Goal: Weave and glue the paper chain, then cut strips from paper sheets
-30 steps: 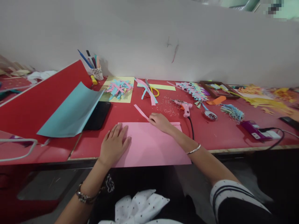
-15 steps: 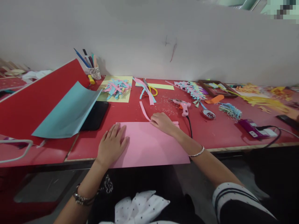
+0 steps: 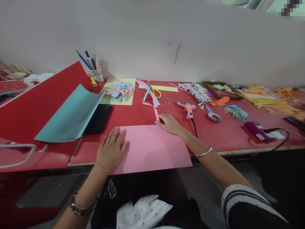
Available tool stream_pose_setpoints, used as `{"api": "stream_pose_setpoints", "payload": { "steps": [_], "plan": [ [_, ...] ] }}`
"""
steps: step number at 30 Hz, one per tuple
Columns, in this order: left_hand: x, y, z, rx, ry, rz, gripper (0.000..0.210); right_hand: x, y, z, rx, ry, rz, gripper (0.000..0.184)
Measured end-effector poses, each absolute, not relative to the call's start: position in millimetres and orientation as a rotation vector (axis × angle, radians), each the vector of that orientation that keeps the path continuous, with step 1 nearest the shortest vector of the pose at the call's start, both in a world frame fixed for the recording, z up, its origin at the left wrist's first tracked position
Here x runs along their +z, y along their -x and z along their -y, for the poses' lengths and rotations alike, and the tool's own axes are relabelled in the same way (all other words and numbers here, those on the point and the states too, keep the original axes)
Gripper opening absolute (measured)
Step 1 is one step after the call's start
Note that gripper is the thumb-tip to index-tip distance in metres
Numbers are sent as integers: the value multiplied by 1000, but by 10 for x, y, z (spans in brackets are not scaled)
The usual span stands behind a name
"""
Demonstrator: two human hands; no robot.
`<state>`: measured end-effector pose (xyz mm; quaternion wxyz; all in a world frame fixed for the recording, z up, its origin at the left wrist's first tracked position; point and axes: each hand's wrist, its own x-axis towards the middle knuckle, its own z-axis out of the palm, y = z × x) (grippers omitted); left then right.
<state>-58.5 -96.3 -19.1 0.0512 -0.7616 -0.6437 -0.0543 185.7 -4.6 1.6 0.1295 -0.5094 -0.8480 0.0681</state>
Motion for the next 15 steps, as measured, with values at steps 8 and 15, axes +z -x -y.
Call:
{"api": "stream_pose_setpoints", "payload": {
  "steps": [8,15],
  "plan": [
    [-165,601,957,-105,2317,2049,50,-43,-1852,98,230,1368,2513,14],
    [-217,628,943,-154,2321,2033,51,-44,-1849,94,397,1337,2382,14]
  ]
}}
